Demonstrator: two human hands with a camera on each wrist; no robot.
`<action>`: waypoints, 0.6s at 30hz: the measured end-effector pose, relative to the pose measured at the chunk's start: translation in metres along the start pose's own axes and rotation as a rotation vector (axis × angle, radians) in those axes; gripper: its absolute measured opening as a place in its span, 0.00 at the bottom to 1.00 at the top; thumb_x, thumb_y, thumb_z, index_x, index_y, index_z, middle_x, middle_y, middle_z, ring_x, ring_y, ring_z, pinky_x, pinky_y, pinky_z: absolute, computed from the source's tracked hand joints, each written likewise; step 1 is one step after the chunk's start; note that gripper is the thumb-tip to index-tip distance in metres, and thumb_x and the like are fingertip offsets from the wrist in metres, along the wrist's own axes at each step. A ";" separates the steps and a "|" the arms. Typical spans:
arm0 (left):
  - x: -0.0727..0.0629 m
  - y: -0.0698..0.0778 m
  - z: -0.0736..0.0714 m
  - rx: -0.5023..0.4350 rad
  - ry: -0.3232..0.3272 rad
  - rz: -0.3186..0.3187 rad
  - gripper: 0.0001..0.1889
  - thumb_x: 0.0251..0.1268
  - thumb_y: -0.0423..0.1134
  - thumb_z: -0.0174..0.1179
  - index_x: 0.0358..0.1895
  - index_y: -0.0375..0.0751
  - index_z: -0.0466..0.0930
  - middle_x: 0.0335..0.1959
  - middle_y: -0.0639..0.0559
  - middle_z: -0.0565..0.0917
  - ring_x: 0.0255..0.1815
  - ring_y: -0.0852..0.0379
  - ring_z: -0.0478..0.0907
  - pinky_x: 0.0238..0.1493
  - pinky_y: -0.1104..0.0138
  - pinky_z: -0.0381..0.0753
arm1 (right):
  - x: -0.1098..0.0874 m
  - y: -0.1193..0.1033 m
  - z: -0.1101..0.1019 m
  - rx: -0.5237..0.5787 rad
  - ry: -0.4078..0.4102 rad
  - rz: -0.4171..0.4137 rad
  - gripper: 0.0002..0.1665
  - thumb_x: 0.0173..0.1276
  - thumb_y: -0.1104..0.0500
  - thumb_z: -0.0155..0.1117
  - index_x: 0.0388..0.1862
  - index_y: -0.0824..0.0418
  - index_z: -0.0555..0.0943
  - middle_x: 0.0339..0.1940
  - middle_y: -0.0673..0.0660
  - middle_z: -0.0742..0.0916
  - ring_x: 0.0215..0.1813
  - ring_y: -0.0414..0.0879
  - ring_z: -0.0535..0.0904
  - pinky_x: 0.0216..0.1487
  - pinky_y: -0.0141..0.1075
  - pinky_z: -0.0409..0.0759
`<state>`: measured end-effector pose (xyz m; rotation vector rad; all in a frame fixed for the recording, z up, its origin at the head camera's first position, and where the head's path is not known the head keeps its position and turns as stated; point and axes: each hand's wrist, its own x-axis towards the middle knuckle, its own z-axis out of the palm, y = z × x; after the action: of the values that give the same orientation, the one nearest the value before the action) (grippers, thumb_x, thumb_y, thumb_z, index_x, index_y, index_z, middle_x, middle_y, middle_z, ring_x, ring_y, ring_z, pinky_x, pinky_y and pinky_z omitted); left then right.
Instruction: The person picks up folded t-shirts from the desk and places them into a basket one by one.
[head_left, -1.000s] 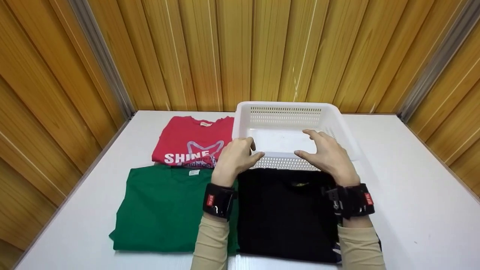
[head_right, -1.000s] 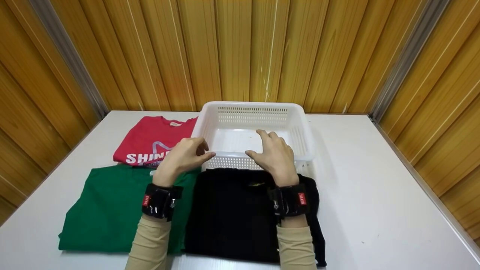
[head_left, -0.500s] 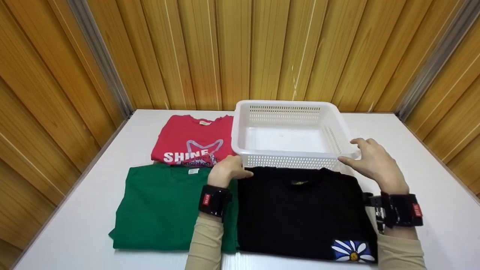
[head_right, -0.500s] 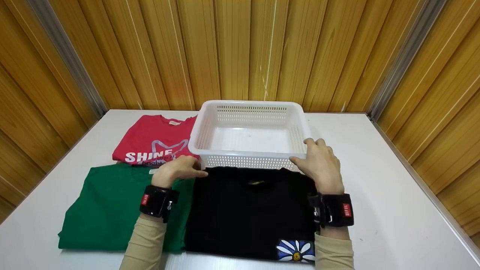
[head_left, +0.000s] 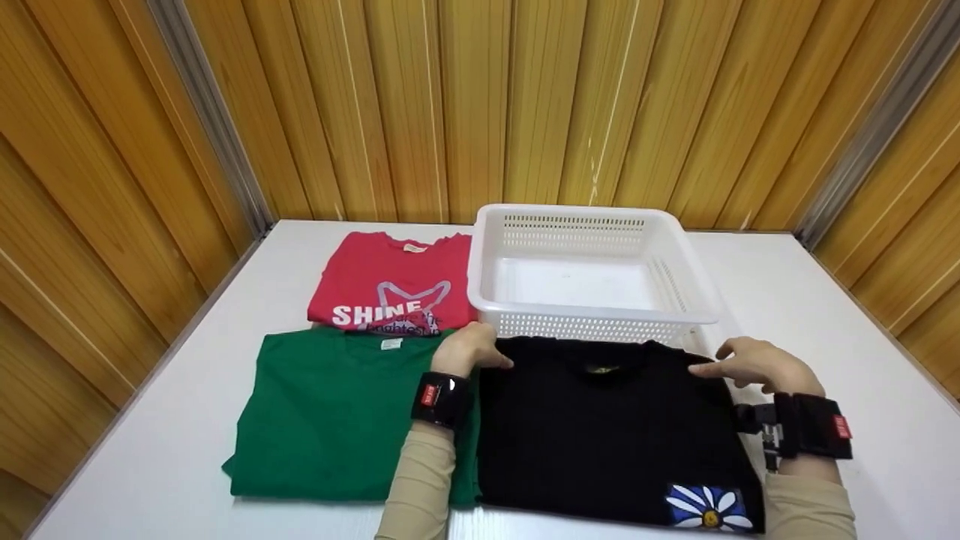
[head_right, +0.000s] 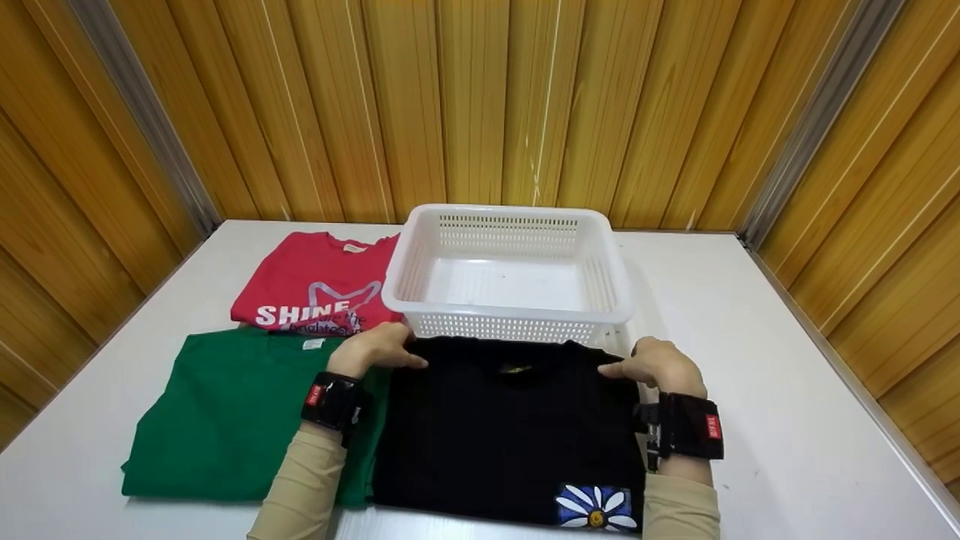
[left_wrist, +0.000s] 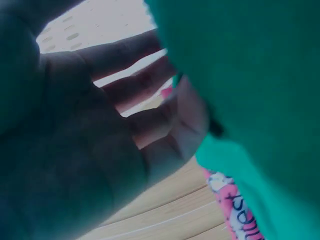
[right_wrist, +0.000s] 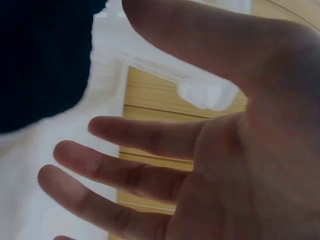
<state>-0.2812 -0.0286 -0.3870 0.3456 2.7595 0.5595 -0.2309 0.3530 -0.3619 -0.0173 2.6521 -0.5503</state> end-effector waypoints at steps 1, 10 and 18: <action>0.001 0.000 0.001 -0.002 -0.003 0.007 0.17 0.54 0.48 0.68 0.34 0.35 0.82 0.25 0.51 0.73 0.25 0.56 0.68 0.31 0.65 0.69 | 0.002 0.001 0.002 0.029 -0.025 0.008 0.51 0.64 0.35 0.57 0.62 0.80 0.63 0.50 0.76 0.79 0.50 0.65 0.78 0.43 0.51 0.80; 0.006 -0.001 0.003 -0.033 -0.038 0.017 0.14 0.51 0.42 0.71 0.30 0.38 0.77 0.20 0.55 0.66 0.24 0.57 0.65 0.26 0.67 0.65 | 0.013 0.005 0.015 0.196 -0.063 0.006 0.25 0.63 0.40 0.61 0.24 0.58 0.68 0.20 0.47 0.68 0.25 0.41 0.68 0.29 0.34 0.75; 0.008 0.000 0.006 -0.026 -0.017 -0.008 0.17 0.48 0.42 0.72 0.37 0.34 0.80 0.33 0.47 0.80 0.32 0.53 0.72 0.39 0.60 0.77 | 0.019 0.007 0.022 0.325 -0.070 0.063 0.25 0.60 0.42 0.65 0.32 0.60 0.68 0.29 0.50 0.69 0.34 0.44 0.70 0.37 0.37 0.79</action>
<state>-0.2861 -0.0239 -0.3944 0.3319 2.7333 0.5871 -0.2380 0.3491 -0.3907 0.1412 2.4561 -0.9341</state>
